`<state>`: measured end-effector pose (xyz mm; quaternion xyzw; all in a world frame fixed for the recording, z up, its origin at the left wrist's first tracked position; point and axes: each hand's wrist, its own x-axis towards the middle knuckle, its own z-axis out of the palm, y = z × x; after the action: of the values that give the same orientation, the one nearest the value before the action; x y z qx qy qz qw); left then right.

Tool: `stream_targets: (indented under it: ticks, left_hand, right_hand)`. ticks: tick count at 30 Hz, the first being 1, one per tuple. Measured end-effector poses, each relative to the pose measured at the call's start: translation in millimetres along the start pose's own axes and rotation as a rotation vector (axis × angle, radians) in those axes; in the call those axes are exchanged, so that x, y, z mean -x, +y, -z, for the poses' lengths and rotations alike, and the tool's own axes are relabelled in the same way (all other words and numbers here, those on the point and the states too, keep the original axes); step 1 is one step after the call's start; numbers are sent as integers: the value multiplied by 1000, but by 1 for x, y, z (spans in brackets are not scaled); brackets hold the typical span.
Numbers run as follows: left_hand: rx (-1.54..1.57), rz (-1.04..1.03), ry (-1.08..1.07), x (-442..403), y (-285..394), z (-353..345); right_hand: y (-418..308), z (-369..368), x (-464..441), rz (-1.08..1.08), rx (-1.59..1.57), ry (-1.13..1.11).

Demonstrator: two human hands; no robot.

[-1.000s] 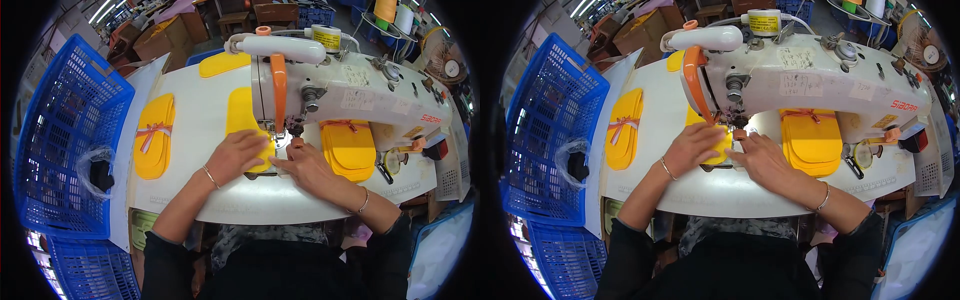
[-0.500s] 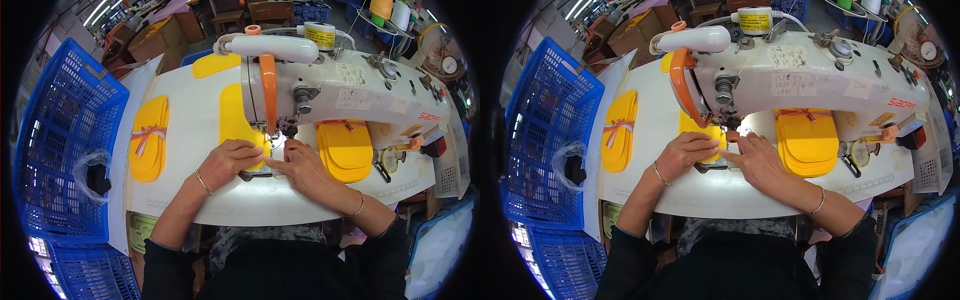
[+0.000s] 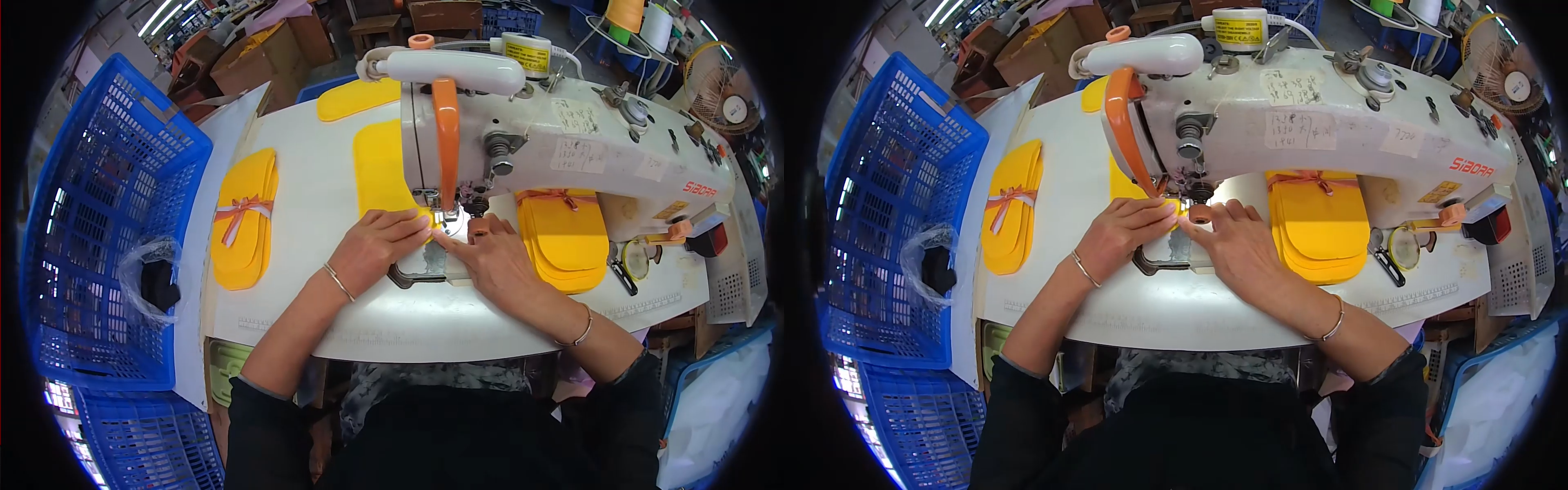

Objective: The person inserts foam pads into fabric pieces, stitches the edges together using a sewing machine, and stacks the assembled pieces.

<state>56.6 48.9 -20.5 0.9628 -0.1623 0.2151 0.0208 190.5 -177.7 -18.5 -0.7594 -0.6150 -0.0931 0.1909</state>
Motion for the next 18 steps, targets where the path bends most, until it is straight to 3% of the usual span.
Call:
stream_targets:
  ticks: [8,18]
  left_hand:
    - [-111,56,21,-8,11,-6]
    - [-11,114,33,-12,13,-5]
  right_hand:
    - [-2,1,0,-54,12,-34]
    - [-1,1,0,-52,12,-30]
